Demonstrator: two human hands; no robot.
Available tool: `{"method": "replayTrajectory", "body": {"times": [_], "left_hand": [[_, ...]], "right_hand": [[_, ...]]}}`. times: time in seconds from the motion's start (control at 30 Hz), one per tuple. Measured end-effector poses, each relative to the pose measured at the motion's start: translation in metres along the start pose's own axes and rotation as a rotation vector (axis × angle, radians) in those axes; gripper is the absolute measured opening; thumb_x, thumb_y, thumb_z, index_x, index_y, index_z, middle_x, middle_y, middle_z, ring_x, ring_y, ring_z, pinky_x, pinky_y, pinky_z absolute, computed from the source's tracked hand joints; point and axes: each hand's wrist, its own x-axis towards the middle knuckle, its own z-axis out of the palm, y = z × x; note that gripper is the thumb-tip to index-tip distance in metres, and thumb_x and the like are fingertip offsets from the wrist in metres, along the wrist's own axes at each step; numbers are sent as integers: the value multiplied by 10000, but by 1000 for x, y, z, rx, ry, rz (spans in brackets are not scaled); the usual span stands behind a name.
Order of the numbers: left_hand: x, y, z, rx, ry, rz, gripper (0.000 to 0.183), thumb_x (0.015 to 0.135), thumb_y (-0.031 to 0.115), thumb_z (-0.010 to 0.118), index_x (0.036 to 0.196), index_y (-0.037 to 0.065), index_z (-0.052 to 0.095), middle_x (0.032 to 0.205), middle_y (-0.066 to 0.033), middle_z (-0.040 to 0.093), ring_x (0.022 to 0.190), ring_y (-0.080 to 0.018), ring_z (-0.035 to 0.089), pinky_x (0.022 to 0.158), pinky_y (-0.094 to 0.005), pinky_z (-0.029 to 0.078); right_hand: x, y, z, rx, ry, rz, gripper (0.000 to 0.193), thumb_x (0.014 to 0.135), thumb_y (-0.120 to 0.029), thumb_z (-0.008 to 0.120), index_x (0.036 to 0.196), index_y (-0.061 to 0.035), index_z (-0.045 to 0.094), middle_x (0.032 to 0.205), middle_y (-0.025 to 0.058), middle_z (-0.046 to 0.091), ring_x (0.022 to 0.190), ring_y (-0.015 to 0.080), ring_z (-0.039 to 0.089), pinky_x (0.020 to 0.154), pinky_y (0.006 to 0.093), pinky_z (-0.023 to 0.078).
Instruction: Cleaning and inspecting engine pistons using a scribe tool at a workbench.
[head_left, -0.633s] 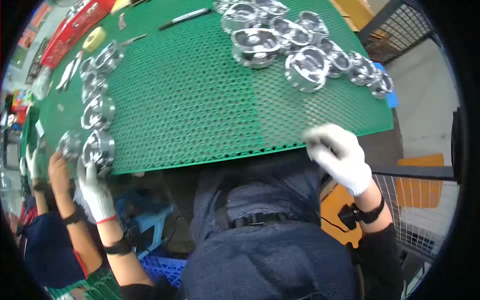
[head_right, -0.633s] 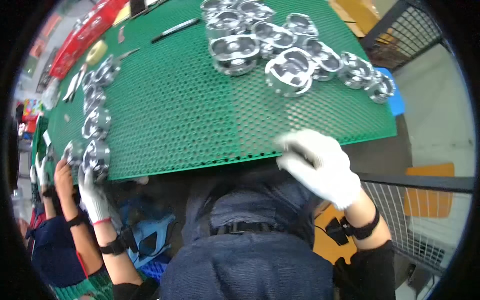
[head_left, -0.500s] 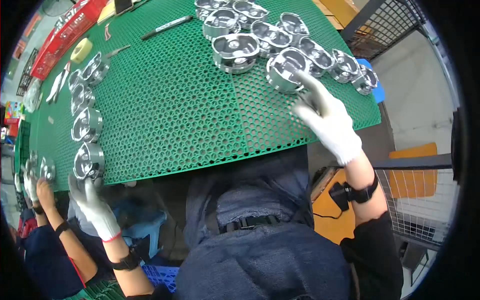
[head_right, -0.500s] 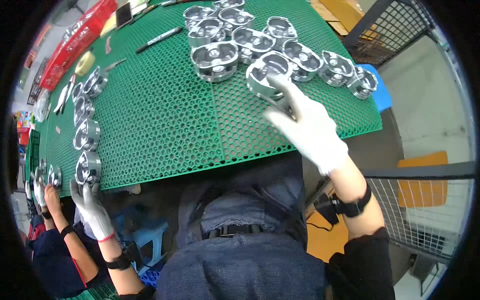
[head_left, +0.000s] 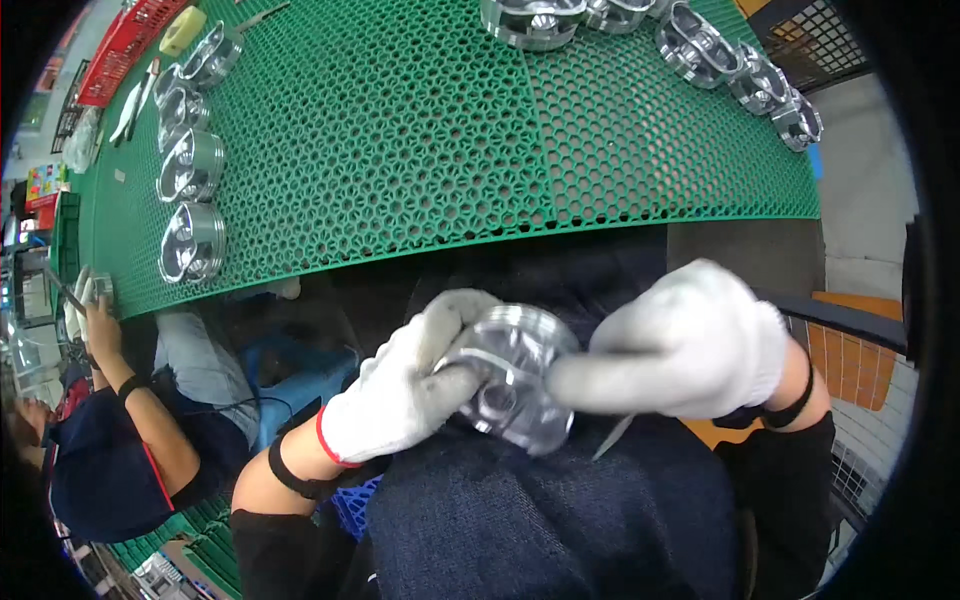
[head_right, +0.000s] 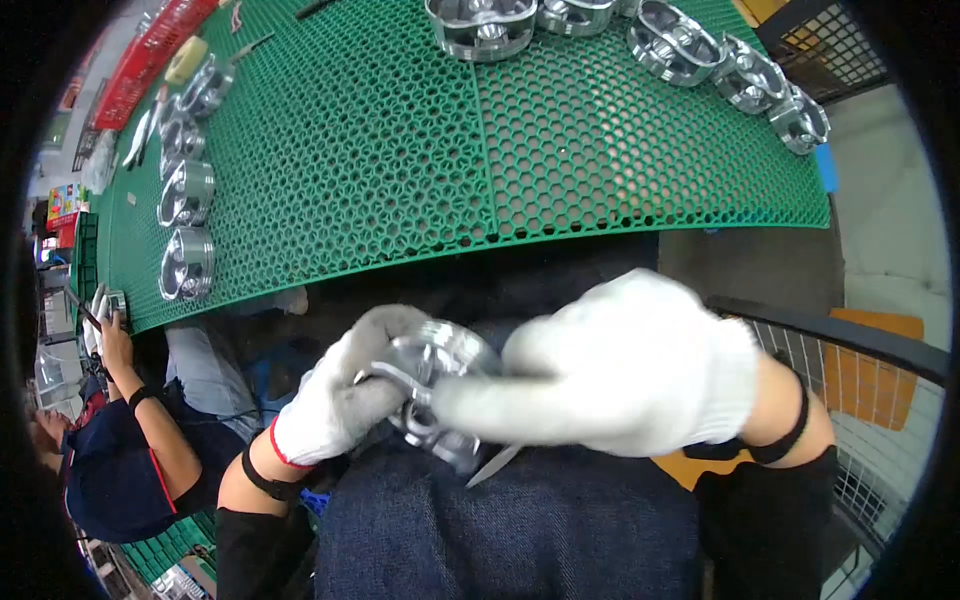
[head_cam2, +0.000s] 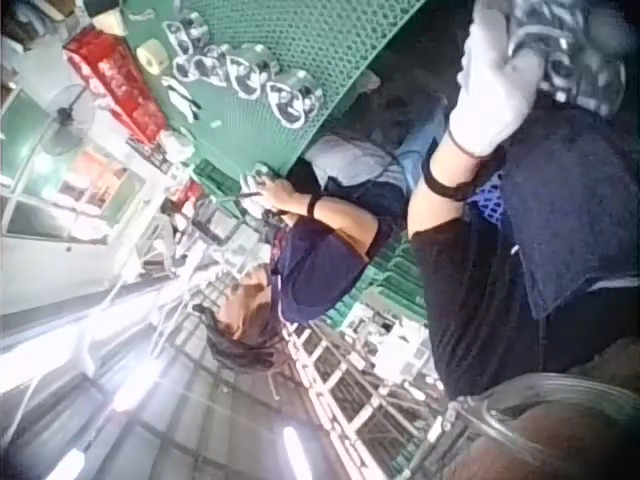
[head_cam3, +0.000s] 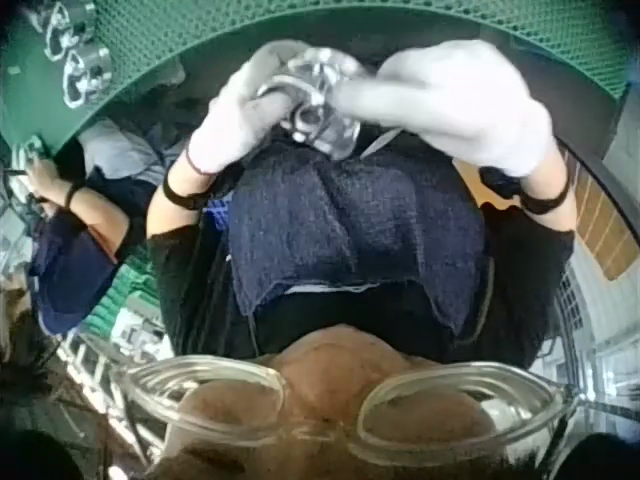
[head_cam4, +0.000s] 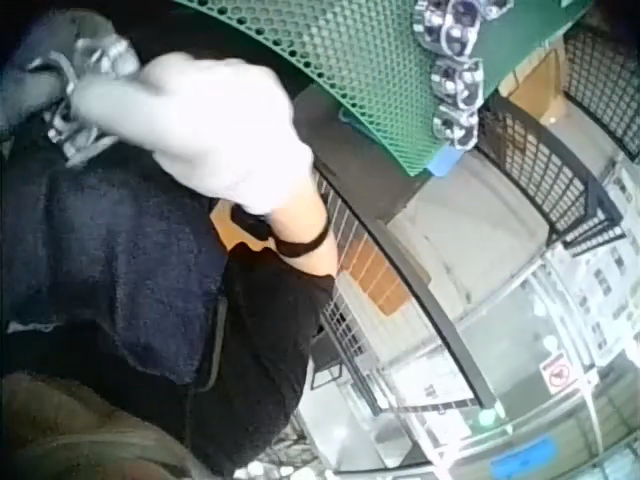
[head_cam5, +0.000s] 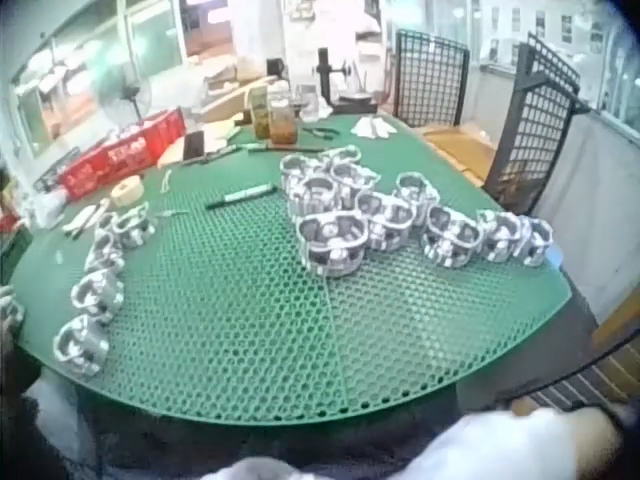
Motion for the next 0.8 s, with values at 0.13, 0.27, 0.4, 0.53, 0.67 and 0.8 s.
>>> {"method": "replayTrajectory", "body": {"times": [0.13,0.27,0.4,0.53,0.67,0.8], "left_hand": [[-7,1,2,225,-115,208,460,737,-44,538,1197,-39,527,1084,-179,646,988,-299,658,841,-361,519],[-1,8,4,353,-183,272,463,713,-31,548,1175,-45,539,1027,-215,655,932,-382,664,802,-392,533],[2,24,3,462,-246,236,486,681,-14,572,1165,-49,537,997,-218,662,893,-398,671,786,-409,541],[-6,3,3,450,-178,303,498,639,-29,576,1135,-46,538,1023,-214,664,898,-388,675,778,-397,551],[-11,0,4,400,-160,249,523,611,-35,566,1133,-44,539,1031,-204,667,902,-382,677,778,-396,553],[-11,1,5,424,-145,276,561,588,-39,560,1149,-42,537,1033,-195,669,908,-375,681,788,-386,553]], "right_hand": [[-6,12,-3,-48,-24,164,284,670,-212,768,909,-95,669,709,56,594,590,240,614,489,363,464],[3,18,7,-4,-72,89,215,775,-291,704,702,-116,603,619,48,552,534,252,594,479,373,457],[17,21,17,79,-61,79,273,769,-314,701,637,-106,584,574,62,536,498,280,574,447,379,441],[7,9,10,20,-193,90,299,814,-347,649,644,-107,593,589,46,567,524,254,610,491,359,485],[-15,-2,22,151,-203,175,321,875,-383,608,685,-124,600,599,44,574,511,247,617,460,357,496],[-26,-3,38,290,-192,199,315,886,-383,602,702,-127,605,614,48,587,538,258,625,474,361,500]]}}
